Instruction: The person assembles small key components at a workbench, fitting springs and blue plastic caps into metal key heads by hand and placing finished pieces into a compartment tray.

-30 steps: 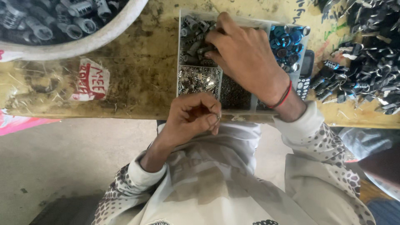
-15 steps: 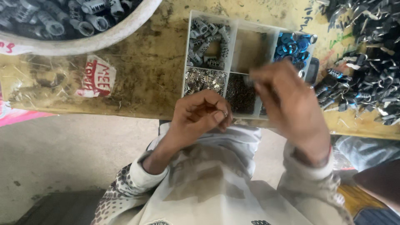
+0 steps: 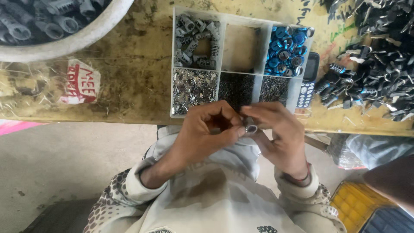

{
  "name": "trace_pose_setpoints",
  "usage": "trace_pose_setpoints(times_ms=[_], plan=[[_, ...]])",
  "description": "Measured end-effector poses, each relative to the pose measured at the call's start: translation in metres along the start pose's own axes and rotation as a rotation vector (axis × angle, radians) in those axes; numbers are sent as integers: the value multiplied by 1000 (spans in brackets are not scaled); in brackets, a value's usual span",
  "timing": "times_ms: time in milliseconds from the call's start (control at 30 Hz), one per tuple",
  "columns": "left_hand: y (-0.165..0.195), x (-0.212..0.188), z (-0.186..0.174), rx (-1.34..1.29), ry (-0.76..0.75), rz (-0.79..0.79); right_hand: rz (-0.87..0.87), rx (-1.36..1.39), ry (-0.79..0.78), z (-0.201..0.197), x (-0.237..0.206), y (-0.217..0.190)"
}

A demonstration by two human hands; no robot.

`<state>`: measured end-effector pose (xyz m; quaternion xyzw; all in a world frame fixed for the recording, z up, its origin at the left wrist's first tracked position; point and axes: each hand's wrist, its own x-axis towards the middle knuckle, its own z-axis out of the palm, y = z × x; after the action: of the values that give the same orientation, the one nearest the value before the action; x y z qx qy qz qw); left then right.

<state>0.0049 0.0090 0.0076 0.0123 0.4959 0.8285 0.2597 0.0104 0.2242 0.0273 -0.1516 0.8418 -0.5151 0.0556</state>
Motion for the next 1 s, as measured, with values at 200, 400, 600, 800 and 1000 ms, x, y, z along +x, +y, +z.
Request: trace_pose_setpoints(times_ms=[200,400,600,800,1000], plan=[[10,-6,6,147,112,-52,-130,-202,105,1,5,-16],[14,-8,10,157,137,-32,-242,-232,94,-1,6,-19],[12,-11,12,179,130,47,-264,-210,79,-2,7,-17],[9,-12,17,366,196,155,-276,-305,70,-8,2,-17],[1,-9,33,599,196,492,-77,-547,208,7,-2,-37]])
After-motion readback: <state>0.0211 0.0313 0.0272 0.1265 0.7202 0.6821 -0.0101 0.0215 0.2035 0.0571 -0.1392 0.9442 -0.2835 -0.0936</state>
